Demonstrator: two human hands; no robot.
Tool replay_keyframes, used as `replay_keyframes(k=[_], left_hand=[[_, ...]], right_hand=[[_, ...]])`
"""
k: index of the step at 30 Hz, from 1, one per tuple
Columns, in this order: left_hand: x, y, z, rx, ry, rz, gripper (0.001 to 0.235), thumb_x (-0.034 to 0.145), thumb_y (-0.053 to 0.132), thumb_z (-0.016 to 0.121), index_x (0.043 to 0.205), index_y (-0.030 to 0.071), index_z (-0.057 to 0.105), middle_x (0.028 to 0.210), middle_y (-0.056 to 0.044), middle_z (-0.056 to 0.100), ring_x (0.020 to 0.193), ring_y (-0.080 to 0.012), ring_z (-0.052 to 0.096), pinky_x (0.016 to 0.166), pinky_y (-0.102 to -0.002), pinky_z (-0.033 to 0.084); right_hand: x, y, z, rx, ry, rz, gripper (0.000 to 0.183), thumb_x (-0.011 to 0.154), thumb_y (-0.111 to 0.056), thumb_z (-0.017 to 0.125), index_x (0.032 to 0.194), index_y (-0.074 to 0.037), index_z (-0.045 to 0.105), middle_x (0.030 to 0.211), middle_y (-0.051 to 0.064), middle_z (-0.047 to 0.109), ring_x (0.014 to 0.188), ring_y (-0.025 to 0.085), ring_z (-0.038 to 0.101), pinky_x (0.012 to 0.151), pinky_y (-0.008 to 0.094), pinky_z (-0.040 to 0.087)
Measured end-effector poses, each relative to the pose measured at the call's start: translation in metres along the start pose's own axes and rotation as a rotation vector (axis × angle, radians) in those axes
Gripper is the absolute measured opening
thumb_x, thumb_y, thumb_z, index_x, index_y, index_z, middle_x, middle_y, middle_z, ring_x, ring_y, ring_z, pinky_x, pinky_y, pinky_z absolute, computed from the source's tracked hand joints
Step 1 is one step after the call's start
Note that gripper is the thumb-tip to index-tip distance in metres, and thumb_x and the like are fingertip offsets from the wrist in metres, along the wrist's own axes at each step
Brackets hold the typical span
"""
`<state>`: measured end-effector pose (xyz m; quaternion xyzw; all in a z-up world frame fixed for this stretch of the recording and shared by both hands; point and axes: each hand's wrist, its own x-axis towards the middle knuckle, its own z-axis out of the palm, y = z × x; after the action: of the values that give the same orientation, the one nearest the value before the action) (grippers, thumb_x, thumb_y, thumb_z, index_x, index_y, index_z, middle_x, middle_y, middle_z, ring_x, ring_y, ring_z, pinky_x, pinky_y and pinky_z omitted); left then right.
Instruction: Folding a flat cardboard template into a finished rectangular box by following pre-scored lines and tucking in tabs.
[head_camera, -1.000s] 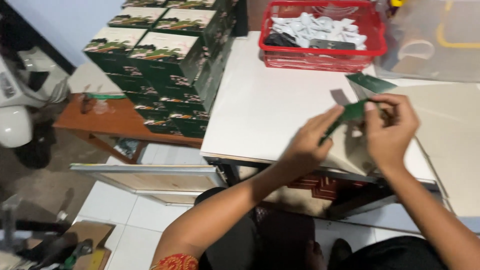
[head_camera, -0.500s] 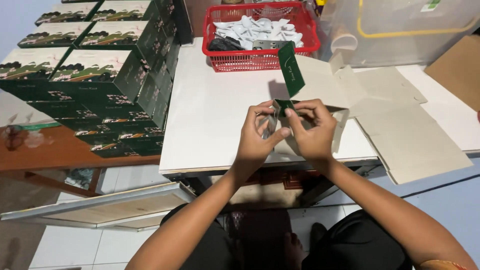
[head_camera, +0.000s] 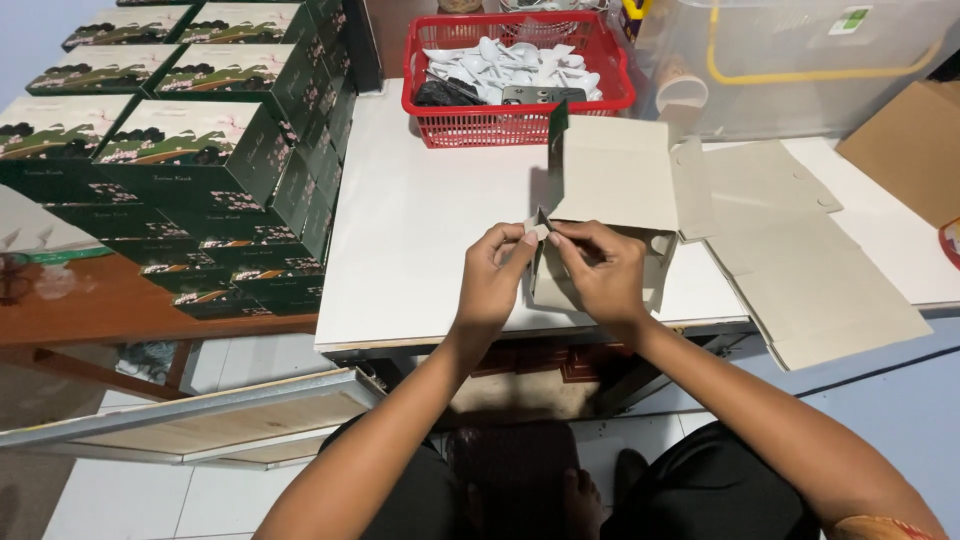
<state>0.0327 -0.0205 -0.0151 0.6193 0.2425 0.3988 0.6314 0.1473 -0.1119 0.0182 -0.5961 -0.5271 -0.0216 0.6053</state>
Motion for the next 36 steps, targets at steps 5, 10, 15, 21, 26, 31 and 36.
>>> replay_keyframes(k=[5, 10, 15, 21, 26, 31, 36], left_hand=[[0.001, -0.001, -0.004, -0.081, 0.022, -0.038, 0.028, 0.103, 0.026, 0.063, 0.115, 0.001, 0.07, 0.107, -0.017, 0.073, 0.104, -0.0193, 0.067, 0.094, -0.042, 0.056], [-0.001, 0.007, -0.006, -0.084, 0.022, 0.021, 0.026, 0.098, 0.024, 0.071, 0.109, 0.0, 0.073, 0.117, -0.018, 0.071, 0.108, -0.0201, 0.067, 0.095, -0.042, 0.056], [0.002, 0.002, -0.006, -0.057, 0.017, 0.087, 0.029, 0.096, 0.026, 0.076, 0.108, 0.0, 0.074, 0.12, -0.016, 0.066, 0.113, -0.0185, 0.061, 0.094, -0.039, 0.056], [0.0, 0.005, -0.011, -0.005, 0.052, 0.086, 0.03, 0.095, 0.024, 0.077, 0.11, -0.002, 0.074, 0.117, -0.018, 0.068, 0.111, -0.0233, 0.066, 0.085, -0.035, 0.06], [0.001, 0.007, -0.01, 0.005, 0.052, 0.084, 0.029, 0.096, 0.025, 0.076, 0.11, -0.001, 0.074, 0.116, -0.016, 0.069, 0.111, -0.0234, 0.067, 0.081, -0.034, 0.061], [-0.001, 0.01, -0.008, -0.002, 0.058, 0.088, 0.029, 0.094, 0.023, 0.078, 0.107, -0.003, 0.074, 0.114, -0.016, 0.069, 0.11, -0.0228, 0.067, 0.08, -0.031, 0.061], [-0.005, 0.014, -0.005, 0.016, 0.059, 0.117, 0.028, 0.091, 0.022, 0.08, 0.104, -0.002, 0.075, 0.109, -0.015, 0.07, 0.107, -0.0205, 0.066, 0.084, -0.033, 0.061]], right_hand=[[0.0, 0.003, 0.004, 0.058, -0.045, 0.063, 0.01, 0.091, -0.001, 0.077, 0.1, -0.003, 0.079, 0.092, 0.018, 0.077, 0.093, 0.028, 0.074, 0.069, 0.035, 0.059], [-0.002, 0.019, 0.004, 0.111, -0.082, 0.146, 0.012, 0.098, -0.006, 0.07, 0.106, -0.005, 0.079, 0.104, 0.016, 0.077, 0.107, 0.026, 0.069, 0.083, 0.04, 0.059], [-0.006, -0.004, 0.006, 0.219, -0.088, 0.143, 0.021, 0.106, -0.01, 0.057, 0.114, -0.001, 0.075, 0.12, 0.019, 0.073, 0.121, 0.031, 0.061, 0.101, 0.047, 0.05], [-0.007, 0.028, 0.005, 0.217, -0.028, 0.177, 0.018, 0.098, -0.001, 0.069, 0.115, 0.001, 0.075, 0.114, 0.019, 0.075, 0.111, 0.023, 0.066, 0.089, 0.037, 0.057], [-0.008, 0.019, 0.01, 0.217, -0.05, 0.223, 0.02, 0.095, -0.001, 0.072, 0.114, -0.001, 0.075, 0.112, 0.018, 0.076, 0.106, 0.02, 0.068, 0.081, 0.033, 0.06], [-0.007, 0.018, 0.007, 0.202, -0.057, 0.202, 0.016, 0.096, -0.002, 0.073, 0.112, -0.001, 0.076, 0.11, 0.017, 0.077, 0.103, 0.022, 0.072, 0.082, 0.036, 0.06], [-0.007, 0.016, 0.007, 0.279, -0.029, 0.311, 0.011, 0.1, -0.007, 0.069, 0.105, 0.0, 0.076, 0.102, 0.015, 0.078, 0.09, 0.014, 0.069, 0.079, 0.034, 0.063]])
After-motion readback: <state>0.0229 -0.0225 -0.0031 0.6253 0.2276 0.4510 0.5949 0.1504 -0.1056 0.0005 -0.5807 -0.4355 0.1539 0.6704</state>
